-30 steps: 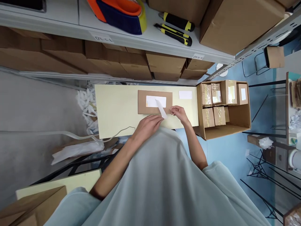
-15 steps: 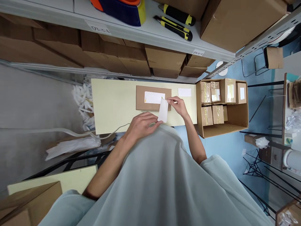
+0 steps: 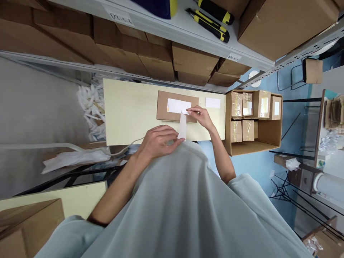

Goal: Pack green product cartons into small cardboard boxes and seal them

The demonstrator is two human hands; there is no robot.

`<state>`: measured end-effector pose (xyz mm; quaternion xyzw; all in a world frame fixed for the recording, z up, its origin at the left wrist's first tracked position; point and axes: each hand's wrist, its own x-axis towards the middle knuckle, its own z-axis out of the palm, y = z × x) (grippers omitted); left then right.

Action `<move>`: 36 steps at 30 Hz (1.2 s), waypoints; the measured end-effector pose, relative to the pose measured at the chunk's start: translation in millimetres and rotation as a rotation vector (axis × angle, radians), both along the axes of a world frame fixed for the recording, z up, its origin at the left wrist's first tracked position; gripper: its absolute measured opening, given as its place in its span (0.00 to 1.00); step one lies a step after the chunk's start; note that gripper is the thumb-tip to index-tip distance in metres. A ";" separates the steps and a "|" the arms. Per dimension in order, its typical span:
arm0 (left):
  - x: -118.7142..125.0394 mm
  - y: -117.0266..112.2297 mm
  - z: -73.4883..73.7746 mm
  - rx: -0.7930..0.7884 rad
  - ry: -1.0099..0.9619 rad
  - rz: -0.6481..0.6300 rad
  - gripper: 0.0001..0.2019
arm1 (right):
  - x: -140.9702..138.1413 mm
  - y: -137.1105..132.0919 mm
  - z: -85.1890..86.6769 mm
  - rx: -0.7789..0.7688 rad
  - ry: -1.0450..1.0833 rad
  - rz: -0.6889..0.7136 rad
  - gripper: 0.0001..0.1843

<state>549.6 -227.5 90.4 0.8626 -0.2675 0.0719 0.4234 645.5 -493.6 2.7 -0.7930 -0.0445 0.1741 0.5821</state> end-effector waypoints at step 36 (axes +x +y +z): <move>25.8 19.2 -96.2 -0.581 0.995 0.484 0.29 | -83.6 40.2 90.8 -0.050 -0.091 0.025 0.18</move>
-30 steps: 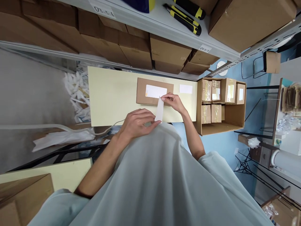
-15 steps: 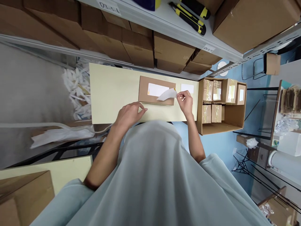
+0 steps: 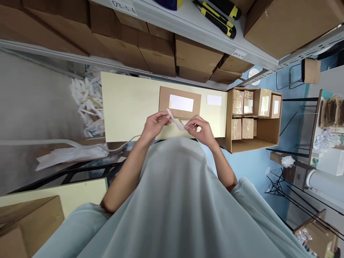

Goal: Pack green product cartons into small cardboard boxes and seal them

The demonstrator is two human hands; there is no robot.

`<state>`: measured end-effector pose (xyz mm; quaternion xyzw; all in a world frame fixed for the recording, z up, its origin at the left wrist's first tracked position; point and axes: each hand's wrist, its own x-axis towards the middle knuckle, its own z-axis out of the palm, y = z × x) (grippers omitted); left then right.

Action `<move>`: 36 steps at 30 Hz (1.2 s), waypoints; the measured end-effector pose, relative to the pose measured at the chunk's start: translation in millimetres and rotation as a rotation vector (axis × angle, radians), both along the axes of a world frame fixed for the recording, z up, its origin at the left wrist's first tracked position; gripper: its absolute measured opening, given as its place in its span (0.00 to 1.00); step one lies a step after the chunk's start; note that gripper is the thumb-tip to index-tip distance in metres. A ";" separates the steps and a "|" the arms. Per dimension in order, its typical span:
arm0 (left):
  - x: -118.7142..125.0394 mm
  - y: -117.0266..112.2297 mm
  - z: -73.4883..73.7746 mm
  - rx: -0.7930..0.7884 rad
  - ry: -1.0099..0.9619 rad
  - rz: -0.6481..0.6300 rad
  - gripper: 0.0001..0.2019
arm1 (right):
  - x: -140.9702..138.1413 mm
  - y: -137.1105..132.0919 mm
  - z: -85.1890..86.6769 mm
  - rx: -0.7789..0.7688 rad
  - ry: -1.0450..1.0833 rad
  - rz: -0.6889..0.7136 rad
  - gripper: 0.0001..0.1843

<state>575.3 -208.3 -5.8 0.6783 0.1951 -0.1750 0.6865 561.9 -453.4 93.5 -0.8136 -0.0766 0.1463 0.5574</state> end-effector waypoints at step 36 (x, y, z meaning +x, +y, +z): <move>103.8 -1.5 -80.0 0.417 -0.107 -0.058 0.02 | 76.6 -13.9 -169.1 -0.229 0.154 -0.466 0.16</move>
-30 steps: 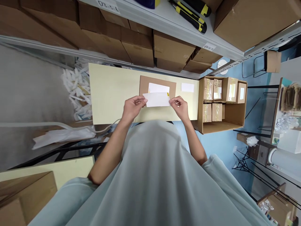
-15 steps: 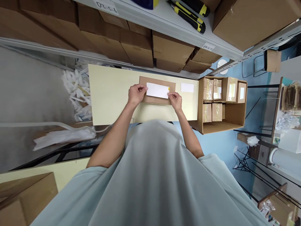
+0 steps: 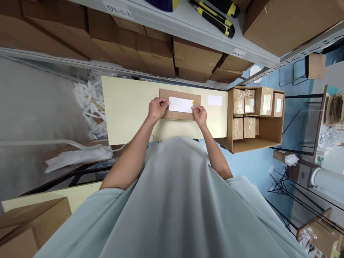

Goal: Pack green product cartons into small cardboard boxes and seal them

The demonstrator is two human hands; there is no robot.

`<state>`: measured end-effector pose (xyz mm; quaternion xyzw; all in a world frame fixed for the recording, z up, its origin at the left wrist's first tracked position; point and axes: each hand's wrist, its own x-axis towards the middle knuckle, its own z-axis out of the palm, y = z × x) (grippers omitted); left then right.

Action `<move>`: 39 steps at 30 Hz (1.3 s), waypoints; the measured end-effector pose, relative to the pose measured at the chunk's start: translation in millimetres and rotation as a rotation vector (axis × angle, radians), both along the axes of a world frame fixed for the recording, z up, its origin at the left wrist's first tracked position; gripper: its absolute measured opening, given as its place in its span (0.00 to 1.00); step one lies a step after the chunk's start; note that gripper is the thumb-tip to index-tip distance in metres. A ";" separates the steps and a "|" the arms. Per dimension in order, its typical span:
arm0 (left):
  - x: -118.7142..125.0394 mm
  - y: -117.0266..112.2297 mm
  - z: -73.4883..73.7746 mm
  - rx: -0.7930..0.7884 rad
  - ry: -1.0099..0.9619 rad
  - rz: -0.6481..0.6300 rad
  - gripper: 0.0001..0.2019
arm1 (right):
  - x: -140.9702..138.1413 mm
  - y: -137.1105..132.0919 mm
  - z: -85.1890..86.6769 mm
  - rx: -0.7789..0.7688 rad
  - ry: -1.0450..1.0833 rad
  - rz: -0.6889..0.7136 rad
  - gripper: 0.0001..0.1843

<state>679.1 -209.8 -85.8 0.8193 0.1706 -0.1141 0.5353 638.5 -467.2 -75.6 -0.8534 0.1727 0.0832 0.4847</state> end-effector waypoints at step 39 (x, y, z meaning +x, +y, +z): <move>-23.8 -23.5 -21.6 0.341 -0.168 -0.110 0.28 | -12.6 53.3 -3.3 -0.517 -0.131 0.506 0.36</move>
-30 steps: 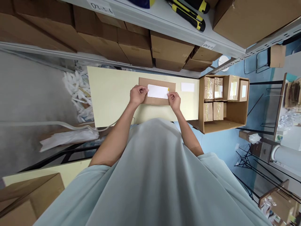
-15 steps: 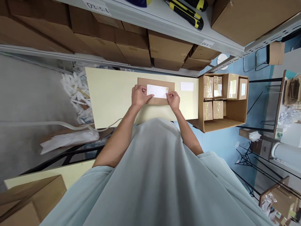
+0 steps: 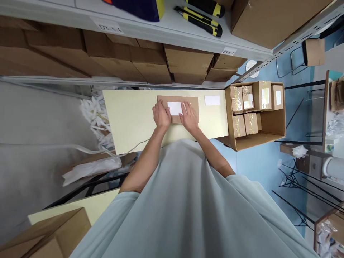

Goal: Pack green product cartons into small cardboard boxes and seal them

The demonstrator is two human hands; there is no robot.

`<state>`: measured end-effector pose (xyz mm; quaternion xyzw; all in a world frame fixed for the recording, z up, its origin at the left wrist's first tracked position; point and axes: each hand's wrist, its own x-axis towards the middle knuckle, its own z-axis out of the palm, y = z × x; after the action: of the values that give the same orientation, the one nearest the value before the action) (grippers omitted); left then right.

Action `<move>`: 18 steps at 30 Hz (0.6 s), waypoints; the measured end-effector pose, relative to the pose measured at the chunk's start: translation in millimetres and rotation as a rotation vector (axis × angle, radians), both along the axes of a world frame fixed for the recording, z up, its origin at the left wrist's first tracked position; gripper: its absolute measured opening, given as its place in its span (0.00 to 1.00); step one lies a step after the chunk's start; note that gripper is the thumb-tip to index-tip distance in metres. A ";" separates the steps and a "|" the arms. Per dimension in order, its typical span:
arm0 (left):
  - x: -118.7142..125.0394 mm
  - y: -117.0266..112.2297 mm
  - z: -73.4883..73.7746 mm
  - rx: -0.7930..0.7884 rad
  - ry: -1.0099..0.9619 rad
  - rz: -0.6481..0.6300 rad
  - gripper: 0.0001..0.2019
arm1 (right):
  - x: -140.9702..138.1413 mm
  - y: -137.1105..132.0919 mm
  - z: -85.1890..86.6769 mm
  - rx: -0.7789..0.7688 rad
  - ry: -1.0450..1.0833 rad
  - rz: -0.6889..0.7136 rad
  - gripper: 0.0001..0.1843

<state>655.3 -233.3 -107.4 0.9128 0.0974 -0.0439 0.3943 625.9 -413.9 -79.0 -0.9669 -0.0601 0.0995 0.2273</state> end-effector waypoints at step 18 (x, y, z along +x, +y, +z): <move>-20.3 -17.9 16.9 0.203 0.072 -0.352 0.40 | -4.7 -9.5 2.6 0.004 0.062 -0.149 0.38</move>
<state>635.0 -251.2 -90.5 0.9485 -0.0459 -0.1347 0.2829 621.2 -423.3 -76.4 -0.9647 0.0189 0.1119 0.2378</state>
